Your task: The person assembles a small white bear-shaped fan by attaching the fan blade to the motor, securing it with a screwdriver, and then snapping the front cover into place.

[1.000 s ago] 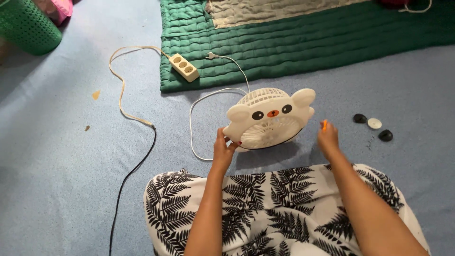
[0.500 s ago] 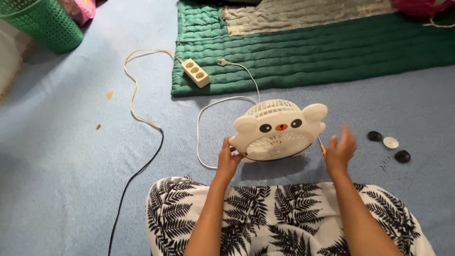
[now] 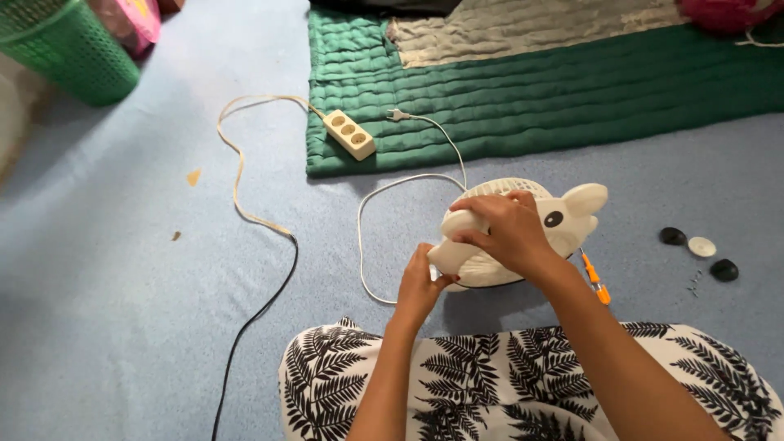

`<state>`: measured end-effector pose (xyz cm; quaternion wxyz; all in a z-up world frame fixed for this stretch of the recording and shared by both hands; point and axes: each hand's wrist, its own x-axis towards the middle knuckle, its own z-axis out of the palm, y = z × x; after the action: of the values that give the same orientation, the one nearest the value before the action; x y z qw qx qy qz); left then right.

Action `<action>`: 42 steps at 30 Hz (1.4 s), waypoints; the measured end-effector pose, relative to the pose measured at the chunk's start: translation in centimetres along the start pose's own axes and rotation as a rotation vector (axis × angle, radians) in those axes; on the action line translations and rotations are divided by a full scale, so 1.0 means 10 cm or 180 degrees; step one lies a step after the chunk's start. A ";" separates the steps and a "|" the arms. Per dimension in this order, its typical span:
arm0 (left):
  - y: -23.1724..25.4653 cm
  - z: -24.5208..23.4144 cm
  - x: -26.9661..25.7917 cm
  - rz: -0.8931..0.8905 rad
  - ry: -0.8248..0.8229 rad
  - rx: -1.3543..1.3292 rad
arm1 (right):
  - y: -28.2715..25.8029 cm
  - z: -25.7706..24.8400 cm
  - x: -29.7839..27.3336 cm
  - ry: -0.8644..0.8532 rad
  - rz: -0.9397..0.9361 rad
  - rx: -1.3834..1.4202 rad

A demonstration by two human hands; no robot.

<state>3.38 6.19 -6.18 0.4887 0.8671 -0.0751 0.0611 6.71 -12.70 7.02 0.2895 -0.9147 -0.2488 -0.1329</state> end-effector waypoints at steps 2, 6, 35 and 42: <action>0.12 -0.12 0.08 0.0453 0.0072 0.0097 | 0.05 0.05 -0.02 0.0076 0.0061 0.0036; 0.40 -0.34 0.41 0.0987 -0.0101 -0.0123 | 0.14 0.12 -0.02 0.0137 0.0025 0.0023; 0.12 -0.01 0.53 0.0822 -0.0407 -0.1531 | 0.29 0.16 -0.11 0.0031 -0.0212 -0.0840; 0.14 -0.06 0.57 0.0857 -0.0421 -0.1409 | 0.72 -0.48 -0.41 0.0016 0.0319 -0.0518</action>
<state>8.72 5.60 -3.70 0.6479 0.7234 -0.2331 0.0509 6.62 -22.17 5.96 0.2211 -0.9461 -0.1903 -0.1403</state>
